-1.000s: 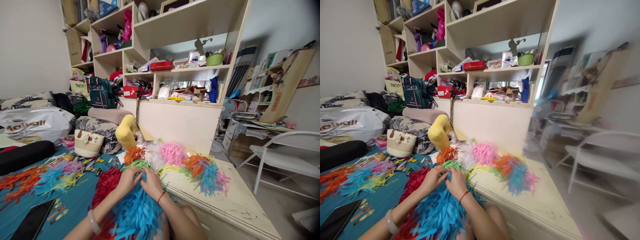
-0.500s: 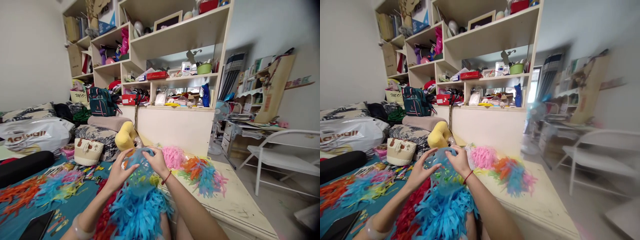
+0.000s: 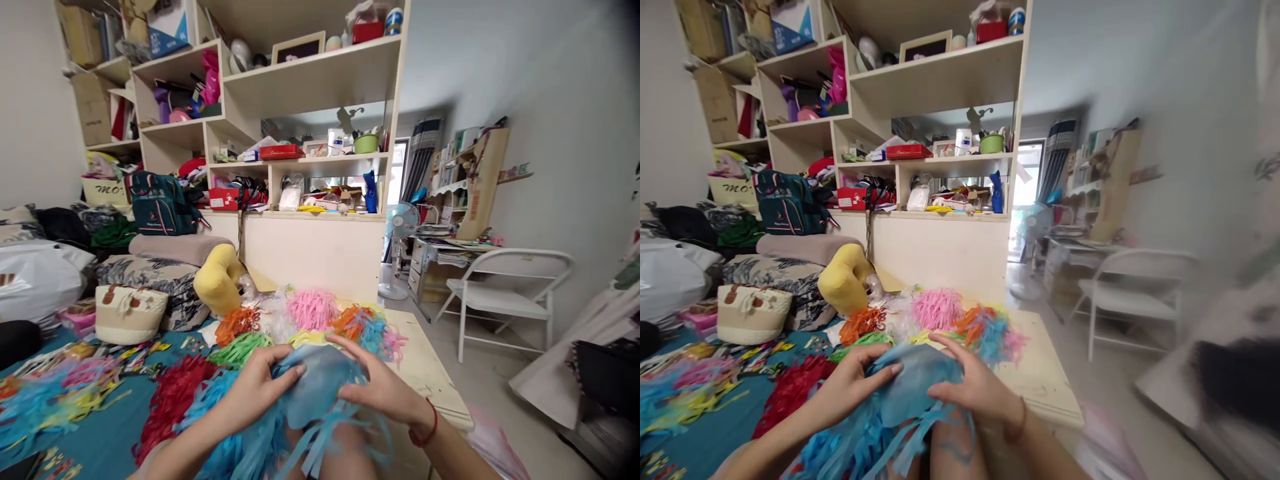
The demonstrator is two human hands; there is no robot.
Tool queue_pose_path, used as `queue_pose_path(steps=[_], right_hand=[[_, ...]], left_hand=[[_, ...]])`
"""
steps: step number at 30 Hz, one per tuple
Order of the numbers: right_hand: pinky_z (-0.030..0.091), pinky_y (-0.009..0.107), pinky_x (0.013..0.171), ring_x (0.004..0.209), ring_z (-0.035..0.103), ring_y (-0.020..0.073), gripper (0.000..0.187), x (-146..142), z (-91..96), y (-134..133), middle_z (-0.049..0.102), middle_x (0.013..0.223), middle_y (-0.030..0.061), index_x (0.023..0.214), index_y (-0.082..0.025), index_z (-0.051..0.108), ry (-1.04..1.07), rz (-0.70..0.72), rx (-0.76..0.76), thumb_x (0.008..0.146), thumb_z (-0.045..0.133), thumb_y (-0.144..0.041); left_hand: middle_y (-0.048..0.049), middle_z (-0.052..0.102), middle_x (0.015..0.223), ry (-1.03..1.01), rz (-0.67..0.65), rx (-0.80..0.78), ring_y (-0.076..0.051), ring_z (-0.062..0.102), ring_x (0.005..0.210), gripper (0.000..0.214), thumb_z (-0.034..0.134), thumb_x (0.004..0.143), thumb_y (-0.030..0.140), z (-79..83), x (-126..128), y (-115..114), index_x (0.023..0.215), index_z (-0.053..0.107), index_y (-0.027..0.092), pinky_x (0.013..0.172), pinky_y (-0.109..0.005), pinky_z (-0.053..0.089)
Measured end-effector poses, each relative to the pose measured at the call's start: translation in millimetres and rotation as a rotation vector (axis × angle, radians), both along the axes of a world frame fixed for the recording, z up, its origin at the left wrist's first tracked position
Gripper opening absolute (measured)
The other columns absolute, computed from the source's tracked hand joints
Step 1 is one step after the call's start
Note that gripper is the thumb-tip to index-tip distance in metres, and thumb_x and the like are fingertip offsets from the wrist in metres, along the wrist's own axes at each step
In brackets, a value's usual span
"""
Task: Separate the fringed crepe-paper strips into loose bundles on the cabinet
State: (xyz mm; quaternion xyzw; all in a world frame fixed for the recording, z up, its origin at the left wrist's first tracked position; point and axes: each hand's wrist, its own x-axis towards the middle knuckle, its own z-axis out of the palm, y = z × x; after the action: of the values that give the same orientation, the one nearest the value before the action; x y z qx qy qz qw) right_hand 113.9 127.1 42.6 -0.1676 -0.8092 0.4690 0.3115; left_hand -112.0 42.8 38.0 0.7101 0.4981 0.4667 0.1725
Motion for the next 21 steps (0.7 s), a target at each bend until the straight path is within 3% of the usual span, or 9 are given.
queue_pose_path(steps=[3,6,9,11,14,16,17,19,21], right_hand=[[0.050,0.033,0.083,0.098,0.061,0.0237,0.052,1,-8.8,-19,0.064,0.109,0.0087,0.121,-0.018,0.052,0.038,-0.074,-0.026,0.073,0.071,-0.028],[0.050,0.032,0.081,0.092,0.062,0.0234,0.027,9,-10.9,-31,0.066,0.098,0.0072,0.101,-0.016,0.061,0.050,-0.170,0.072,0.076,0.064,-0.025],[0.050,0.029,0.077,0.088,0.063,0.0218,0.024,25,-8.5,-39,0.069,0.093,0.0062,0.098,-0.016,0.067,0.041,-0.225,0.167,0.075,0.062,-0.018],[0.050,0.026,0.077,0.087,0.064,0.0198,0.026,35,-6.7,-44,0.071,0.092,0.0053,0.098,-0.018,0.071,0.070,-0.158,0.171,0.074,0.061,-0.013],[0.050,0.021,0.070,0.075,0.065,0.0151,0.018,48,-2.8,-53,0.072,0.080,0.0044,0.086,-0.020,0.077,0.133,0.033,0.153,0.081,0.061,-0.017],[0.049,0.020,0.064,0.069,0.064,0.0132,0.022,54,2.2,-60,0.069,0.074,0.0052,0.081,-0.021,0.079,0.150,0.099,0.174,0.087,0.058,-0.026],[0.048,0.020,0.064,0.068,0.063,0.0128,0.026,56,5.2,-64,0.068,0.073,0.0056,0.081,-0.021,0.079,0.143,0.110,0.189,0.089,0.056,-0.030],[0.048,0.020,0.065,0.069,0.061,0.0127,0.029,59,11.5,-70,0.067,0.074,0.0061,0.084,-0.021,0.079,0.098,0.111,0.216,0.092,0.053,-0.033],[0.047,0.020,0.066,0.069,0.061,0.0124,0.029,60,16.5,-75,0.066,0.074,0.0057,0.086,-0.022,0.078,0.033,0.123,0.249,0.093,0.052,-0.030]], left_hand=[[0.0001,0.058,0.066,0.082,0.031,0.054,-0.015,0.050,0.064,0.029,0.056,0.085,0.040,2.2,6,-6,0.072,0.064,0.015,0.061,-0.022,0.039],[-0.0010,0.064,0.078,0.168,-0.002,0.046,-0.017,0.055,0.075,0.020,0.061,0.083,0.038,4.5,7,-16,0.082,0.066,0.018,0.071,-0.023,0.040],[-0.0026,0.066,0.086,0.198,-0.063,0.003,-0.019,0.057,0.083,0.016,0.061,0.084,0.034,5.1,11,-26,0.087,0.065,0.019,0.075,-0.024,0.040],[-0.0034,0.065,0.085,0.152,-0.124,0.014,-0.018,0.057,0.082,0.013,0.061,0.085,0.031,4.7,13,-31,0.086,0.065,0.018,0.075,-0.024,0.040],[-0.0033,0.063,0.079,0.022,-0.345,-0.019,-0.016,0.056,0.075,0.014,0.059,0.086,0.028,8.0,10,-34,0.078,0.065,0.017,0.070,-0.024,0.041],[-0.0068,0.065,0.092,-0.001,-0.572,-0.135,-0.018,0.059,0.084,0.014,0.064,0.081,0.028,14.7,5,-32,0.074,0.065,0.016,0.076,-0.026,0.043],[-0.0095,0.064,0.105,0.001,-0.705,-0.217,-0.022,0.059,0.095,0.014,0.071,0.076,0.029,18.7,3,-29,0.078,0.066,0.016,0.083,-0.028,0.043],[-0.0121,0.055,0.128,-0.032,-0.956,-0.420,-0.029,0.054,0.114,0.044,0.083,0.061,0.032,26.3,2,-22,0.100,0.065,0.019,0.093,-0.035,0.041],[-0.0127,0.053,0.132,-0.136,-1.034,-0.588,-0.027,0.056,0.112,0.067,0.081,0.063,0.044,31.4,9,-14,0.121,0.054,0.024,0.093,-0.038,0.042]])
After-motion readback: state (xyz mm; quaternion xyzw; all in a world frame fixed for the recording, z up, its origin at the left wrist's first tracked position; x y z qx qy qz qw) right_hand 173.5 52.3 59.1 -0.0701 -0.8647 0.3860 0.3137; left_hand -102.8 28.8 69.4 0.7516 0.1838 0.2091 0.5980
